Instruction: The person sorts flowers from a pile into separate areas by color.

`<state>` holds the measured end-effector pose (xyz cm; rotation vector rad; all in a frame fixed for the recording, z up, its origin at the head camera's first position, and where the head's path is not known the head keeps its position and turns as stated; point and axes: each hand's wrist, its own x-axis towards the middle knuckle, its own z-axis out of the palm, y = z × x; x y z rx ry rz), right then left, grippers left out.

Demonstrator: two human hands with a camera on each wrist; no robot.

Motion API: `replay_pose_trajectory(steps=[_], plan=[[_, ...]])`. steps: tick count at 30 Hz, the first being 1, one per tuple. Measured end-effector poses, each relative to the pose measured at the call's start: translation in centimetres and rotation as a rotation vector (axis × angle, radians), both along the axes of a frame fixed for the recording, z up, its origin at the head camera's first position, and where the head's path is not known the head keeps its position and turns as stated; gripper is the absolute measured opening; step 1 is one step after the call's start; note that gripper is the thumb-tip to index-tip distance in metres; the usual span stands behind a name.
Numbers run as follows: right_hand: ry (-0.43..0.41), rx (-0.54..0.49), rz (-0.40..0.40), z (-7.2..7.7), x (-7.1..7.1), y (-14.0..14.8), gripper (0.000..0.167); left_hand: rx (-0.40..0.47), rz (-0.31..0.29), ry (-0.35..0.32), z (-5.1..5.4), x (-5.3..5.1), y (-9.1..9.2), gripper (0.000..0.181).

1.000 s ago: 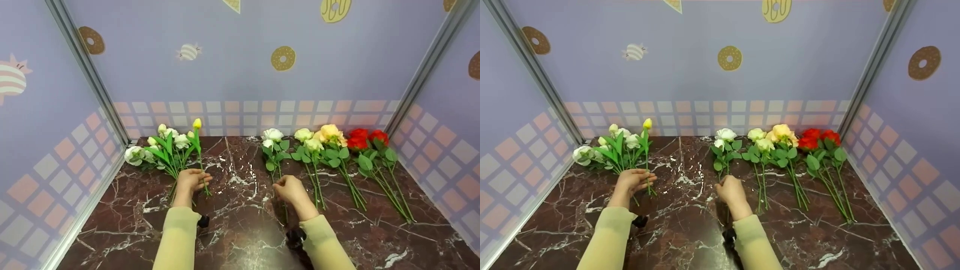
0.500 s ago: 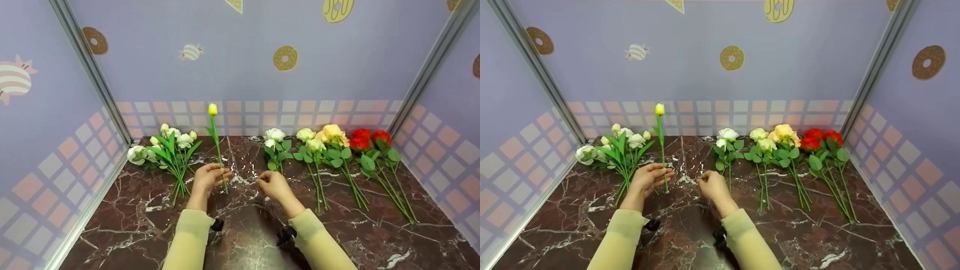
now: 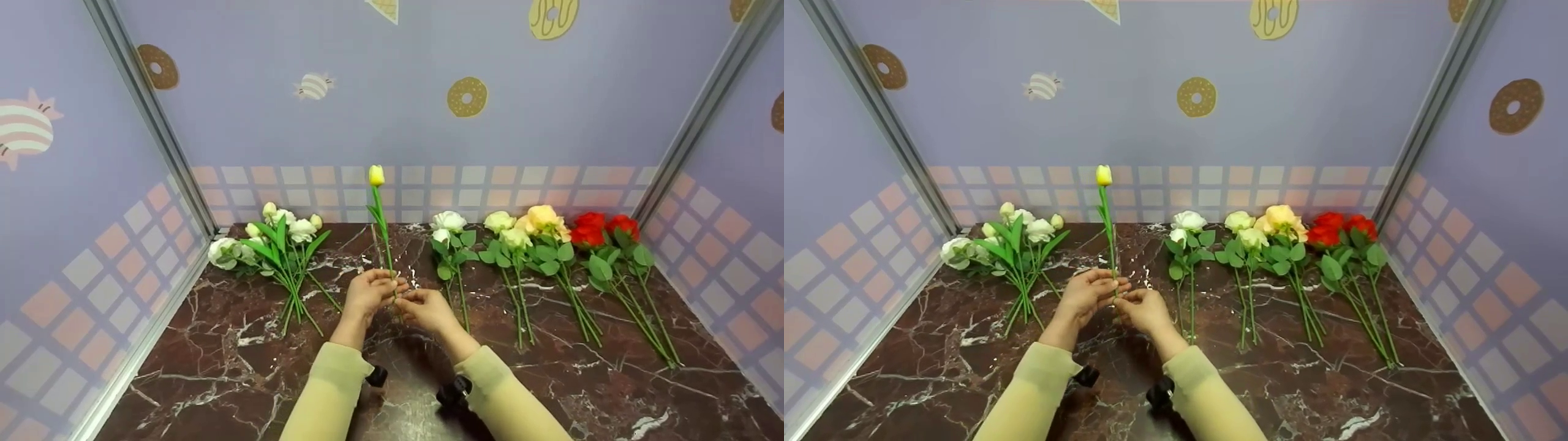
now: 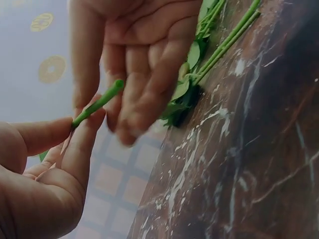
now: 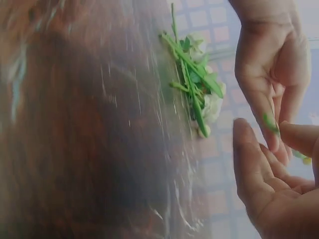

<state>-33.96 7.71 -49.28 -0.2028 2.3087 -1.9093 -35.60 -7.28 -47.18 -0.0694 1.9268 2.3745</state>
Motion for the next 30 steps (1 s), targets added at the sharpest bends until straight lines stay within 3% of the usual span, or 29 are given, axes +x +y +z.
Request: replay_pose_trajectory(steps=[6,10,18,26,30], plan=[[0.003,0.007,-0.029,0.3,0.3,-0.5,0.02,-0.071,0.04,0.031,-0.5,0.0,0.6,0.031],[-0.035,-0.024,-0.034,-0.5,-0.1,-0.7,0.014,-0.127,0.057,0.037,-0.6,-0.1,0.7,0.033],[-0.09,-0.076,-0.033,-0.8,-0.3,-1.2,0.006,-0.206,0.051,0.027,-0.7,-0.5,0.1,0.042],[-0.123,-0.082,-0.063,-1.4,-0.7,-1.4,0.004,-0.213,0.131,-0.023,-0.9,-1.5,-2.7,0.037],[-0.148,-0.098,-0.07,-1.8,-0.8,-1.3,0.005,-0.3,0.211,-0.004,-1.2,-2.2,-5.1,0.033]])
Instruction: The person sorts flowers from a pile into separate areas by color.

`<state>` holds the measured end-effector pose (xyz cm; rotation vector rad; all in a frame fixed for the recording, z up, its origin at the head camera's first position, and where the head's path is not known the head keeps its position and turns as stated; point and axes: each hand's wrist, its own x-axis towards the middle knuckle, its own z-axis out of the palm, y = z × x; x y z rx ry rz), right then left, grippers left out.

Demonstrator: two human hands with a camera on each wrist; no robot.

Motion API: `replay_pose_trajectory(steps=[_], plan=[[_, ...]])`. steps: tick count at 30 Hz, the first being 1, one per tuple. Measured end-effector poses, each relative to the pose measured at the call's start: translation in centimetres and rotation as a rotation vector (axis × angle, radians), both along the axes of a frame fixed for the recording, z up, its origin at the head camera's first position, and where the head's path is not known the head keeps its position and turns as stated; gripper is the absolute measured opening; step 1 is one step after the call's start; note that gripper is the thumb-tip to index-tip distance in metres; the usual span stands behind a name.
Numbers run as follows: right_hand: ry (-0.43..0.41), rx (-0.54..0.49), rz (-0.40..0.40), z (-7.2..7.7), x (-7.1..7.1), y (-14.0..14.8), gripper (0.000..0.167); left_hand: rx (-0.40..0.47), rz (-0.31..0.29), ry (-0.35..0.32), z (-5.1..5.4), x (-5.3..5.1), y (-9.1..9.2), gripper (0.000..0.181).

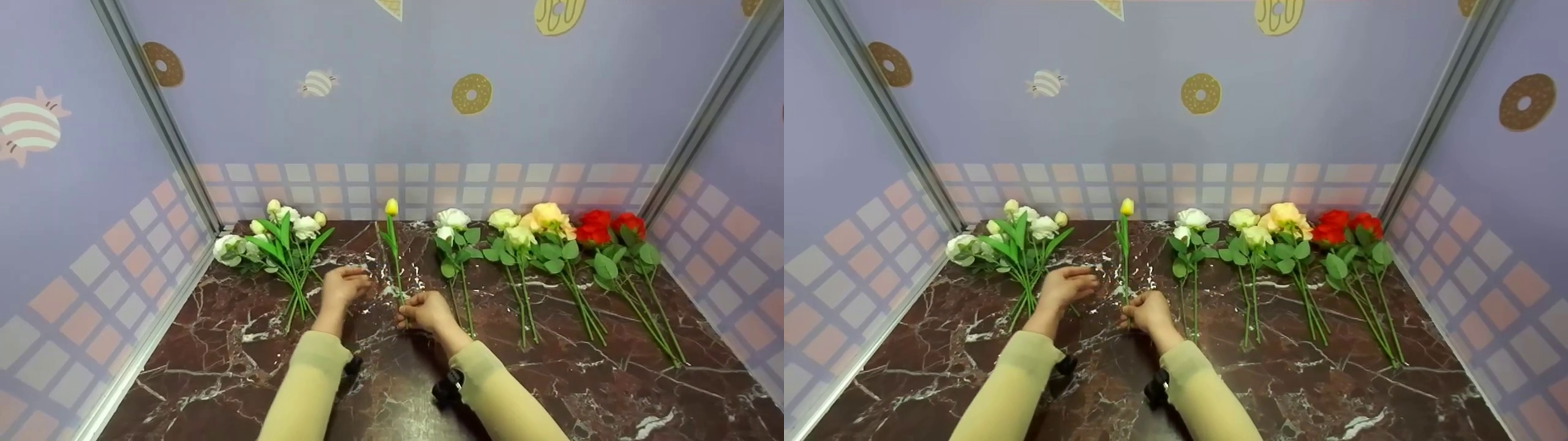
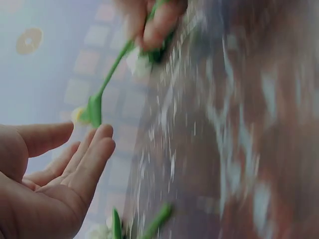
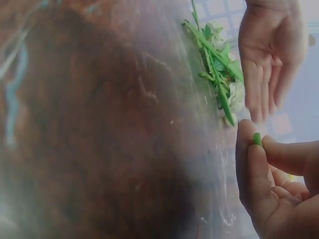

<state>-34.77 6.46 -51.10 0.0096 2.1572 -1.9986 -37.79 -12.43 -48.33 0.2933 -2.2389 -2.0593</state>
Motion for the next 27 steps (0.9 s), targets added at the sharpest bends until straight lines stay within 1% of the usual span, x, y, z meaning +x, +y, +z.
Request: replay_pose_trajectory(steps=[1,4,5,7,8,11,15,17,19,21,23,25,27], plan=[[-0.009,-0.002,0.003,0.0,0.0,0.1,0.005,-0.048,0.024,0.01,0.0,-0.2,-0.7,0.032],[-0.039,-0.016,0.021,-0.1,-0.2,0.1,0.008,-0.242,0.107,0.021,0.0,-0.6,-2.8,0.03],[-0.052,-0.021,0.027,-0.1,-0.2,0.1,0.009,-0.306,0.137,0.015,0.1,-0.7,-3.5,0.029],[-0.08,-0.027,0.038,-0.2,-0.3,0.2,0.011,-0.404,0.187,-0.006,0.2,-0.9,-4.8,0.029],[-0.093,-0.034,0.04,-0.2,-0.3,0.2,0.011,-0.43,0.208,-0.019,0.3,-1.0,-5.4,0.029],[-0.128,-0.054,0.028,-0.4,-0.3,0.1,0.013,-0.472,0.268,-0.033,0.3,-1.3,-6.8,0.03],[-0.128,-0.054,0.013,-0.6,-0.2,0.0,0.011,-0.527,0.33,-0.052,-0.2,-1.4,-7.9,0.032],[-0.118,-0.033,0.022,-0.6,0.0,0.0,0.009,-0.555,0.343,-0.089,-0.5,-1.3,-8.2,0.04],[-0.096,0.016,0.041,-0.6,0.1,0.0,0.009,-0.566,0.343,-0.131,-0.8,-1.2,-8.5,0.051],[-0.064,0.085,0.055,-0.6,0.2,0.1,0.009,-0.56,0.327,-0.178,-1.0,-1.2,-8.8,0.061],[-0.023,0.175,0.069,-0.5,0.2,0.2,0.012,-0.555,0.307,-0.214,-1.2,-1.1,-9.1,0.069],[0.035,0.293,0.075,-0.4,0.2,0.4,0.014,-0.564,0.283,-0.241,-1.5,-1.1,-9.4,0.067],[0.086,0.408,0.079,-0.2,0.3,0.6,0.017,-0.586,0.271,-0.254,-1.6,-1.1,-9.7,0.061]])
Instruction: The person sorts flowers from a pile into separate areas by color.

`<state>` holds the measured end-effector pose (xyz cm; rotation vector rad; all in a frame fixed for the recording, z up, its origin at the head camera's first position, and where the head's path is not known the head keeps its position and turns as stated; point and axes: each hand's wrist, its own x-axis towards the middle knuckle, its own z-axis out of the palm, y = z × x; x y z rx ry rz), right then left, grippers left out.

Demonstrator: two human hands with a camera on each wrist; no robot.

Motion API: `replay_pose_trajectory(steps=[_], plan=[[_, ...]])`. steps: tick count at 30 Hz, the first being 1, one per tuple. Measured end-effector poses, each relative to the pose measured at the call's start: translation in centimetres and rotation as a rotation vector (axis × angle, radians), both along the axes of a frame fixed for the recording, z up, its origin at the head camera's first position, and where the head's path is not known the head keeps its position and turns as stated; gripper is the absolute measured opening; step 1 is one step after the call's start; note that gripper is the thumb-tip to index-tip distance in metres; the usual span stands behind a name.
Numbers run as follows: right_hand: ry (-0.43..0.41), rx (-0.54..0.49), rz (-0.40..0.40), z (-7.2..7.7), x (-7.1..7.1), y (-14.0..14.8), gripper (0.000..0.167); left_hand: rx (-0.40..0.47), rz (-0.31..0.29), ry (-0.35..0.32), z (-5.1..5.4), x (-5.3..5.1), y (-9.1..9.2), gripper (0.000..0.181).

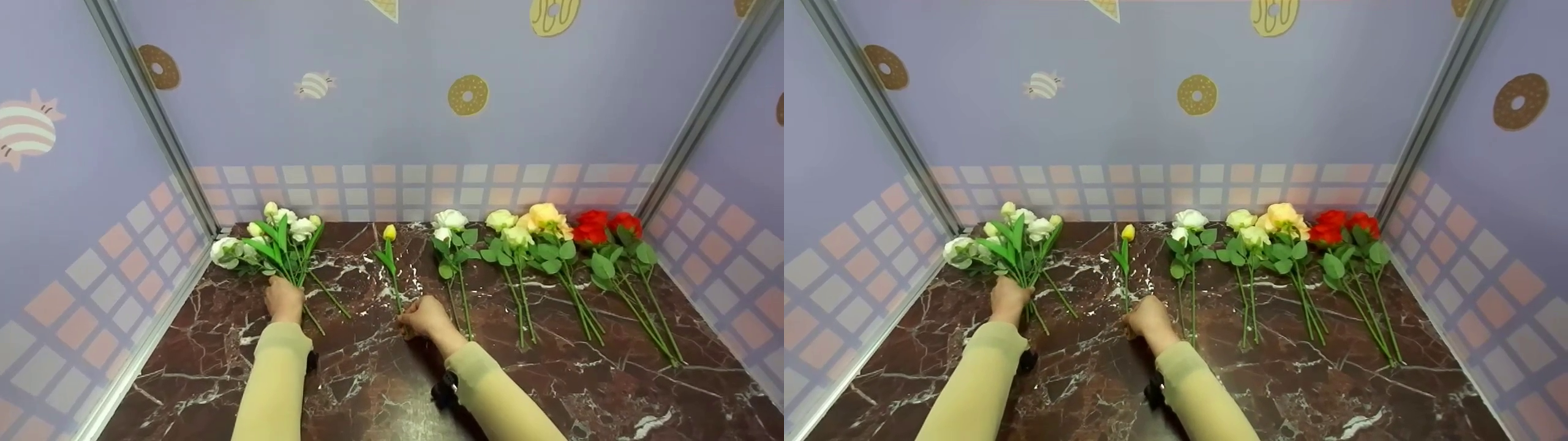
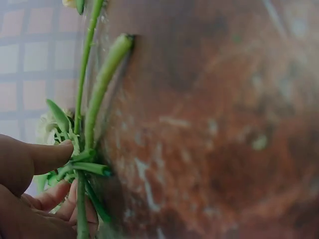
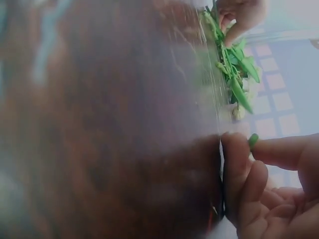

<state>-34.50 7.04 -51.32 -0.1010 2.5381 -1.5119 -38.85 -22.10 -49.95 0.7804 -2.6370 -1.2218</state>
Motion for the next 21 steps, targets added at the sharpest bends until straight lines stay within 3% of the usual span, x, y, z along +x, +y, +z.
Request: replay_pose_trajectory(steps=[3,6,10,18,21], plan=[[0.064,0.152,0.008,0.2,0.1,0.1,0.019,-0.052,-0.014,-0.013,-0.1,0.0,-0.4,0.041],[0.097,0.238,0.005,0.4,0.1,0.0,0.022,-0.091,-0.019,-0.002,-0.1,0.1,-0.7,0.027],[0.077,0.221,0.005,0.5,0.2,-0.1,0.023,-0.063,-0.007,0.027,0.1,0.1,-0.9,0.024],[0.04,0.195,0.011,0.5,0.1,-0.1,0.023,0.151,0.03,0.055,0.9,0.2,-1.7,0.033],[0.026,0.194,0.008,0.6,0.1,-0.1,0.022,0.409,0.055,0.086,1.4,0.2,-2.0,0.032]])
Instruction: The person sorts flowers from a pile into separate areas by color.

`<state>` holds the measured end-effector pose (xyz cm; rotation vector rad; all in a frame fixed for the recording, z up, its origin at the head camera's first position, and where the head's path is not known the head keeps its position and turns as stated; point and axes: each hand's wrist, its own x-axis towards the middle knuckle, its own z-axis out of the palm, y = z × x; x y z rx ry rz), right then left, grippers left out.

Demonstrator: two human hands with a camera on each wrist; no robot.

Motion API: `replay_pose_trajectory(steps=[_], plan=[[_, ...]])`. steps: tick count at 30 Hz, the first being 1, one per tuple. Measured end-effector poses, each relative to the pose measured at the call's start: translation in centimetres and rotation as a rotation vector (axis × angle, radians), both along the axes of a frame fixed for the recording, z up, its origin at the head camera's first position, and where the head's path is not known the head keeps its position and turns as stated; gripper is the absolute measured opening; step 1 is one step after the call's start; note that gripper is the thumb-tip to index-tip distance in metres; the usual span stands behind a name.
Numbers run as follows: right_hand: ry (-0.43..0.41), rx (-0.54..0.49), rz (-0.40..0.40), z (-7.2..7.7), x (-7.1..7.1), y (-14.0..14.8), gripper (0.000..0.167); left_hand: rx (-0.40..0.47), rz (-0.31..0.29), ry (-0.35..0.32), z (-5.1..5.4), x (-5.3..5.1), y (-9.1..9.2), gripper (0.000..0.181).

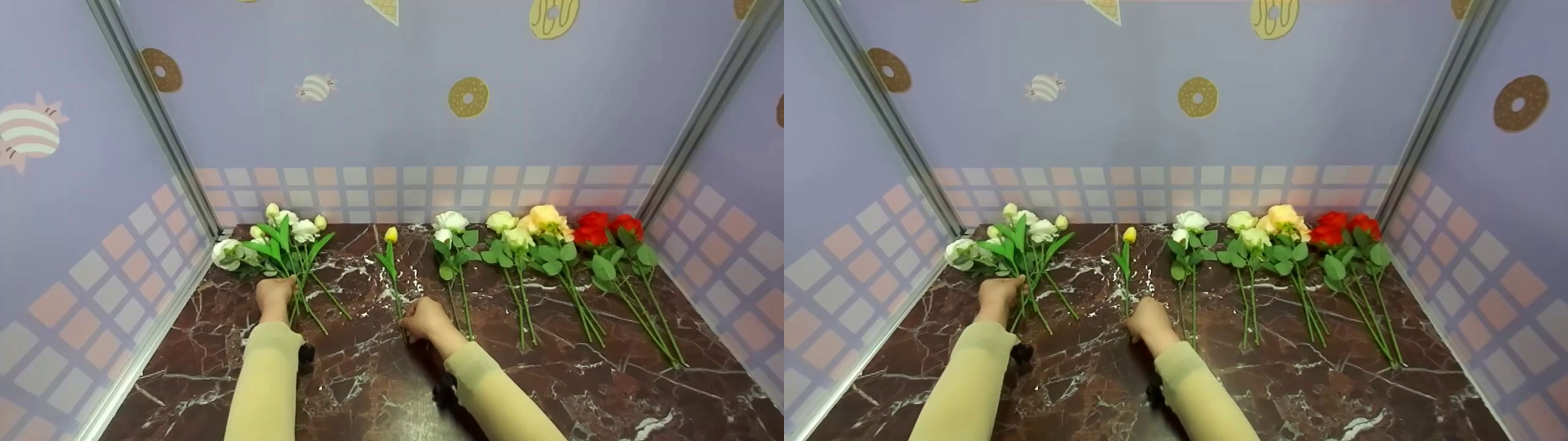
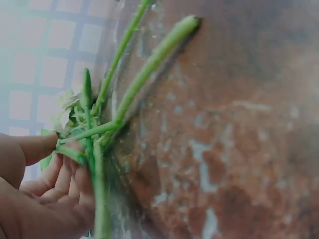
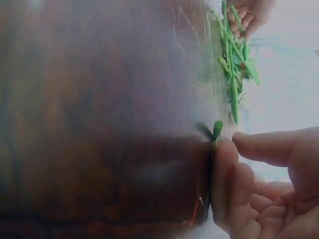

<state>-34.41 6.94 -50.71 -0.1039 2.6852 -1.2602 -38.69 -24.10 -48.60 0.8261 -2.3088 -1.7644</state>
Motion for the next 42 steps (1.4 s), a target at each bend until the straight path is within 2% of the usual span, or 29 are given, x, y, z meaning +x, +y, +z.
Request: replay_pose_trajectory(steps=[4,6,9,17,21,24,27,30,34,42], plan=[[-0.005,-0.003,0.001,0.0,0.0,0.0,0.022,0.36,0.031,0.037,0.5,0.1,-0.2,0.036],[-0.005,-0.004,0.001,0.0,0.0,0.1,0.021,0.44,0.032,0.044,0.6,0.2,-0.2,0.038],[0.006,0.01,-0.007,0.0,0.0,0.2,0.021,0.494,0.019,0.057,0.8,0.4,-0.1,0.042],[0.078,0.031,-0.024,0.7,0.2,0.3,0.025,0.52,-0.012,0.079,1.6,0.4,0.5,0.045],[0.117,0.036,-0.023,1.2,0.2,0.2,0.026,0.513,0.002,0.101,1.9,0.3,1.0,0.043],[0.14,0.033,-0.026,1.5,0.2,0.2,0.024,0.515,0.017,0.134,2.1,0.3,1.5,0.042],[0.144,-0.01,-0.036,1.7,0.2,0.1,0.019,0.503,0.014,0.173,2.3,0.3,2.3,0.043],[0.144,-0.064,-0.04,1.7,0.1,0.0,0.015,0.496,-0.012,0.198,2.6,0.1,3.3,0.045],[0.155,-0.108,-0.038,1.8,0.0,-0.1,0.015,0.483,-0.062,0.196,3.1,0.0,4.9,0.044],[0.182,-0.197,-0.03,1.7,0.0,-0.3,0.016,0.46,-0.15,0.215,3.6,0.3,8.1,0.038]])
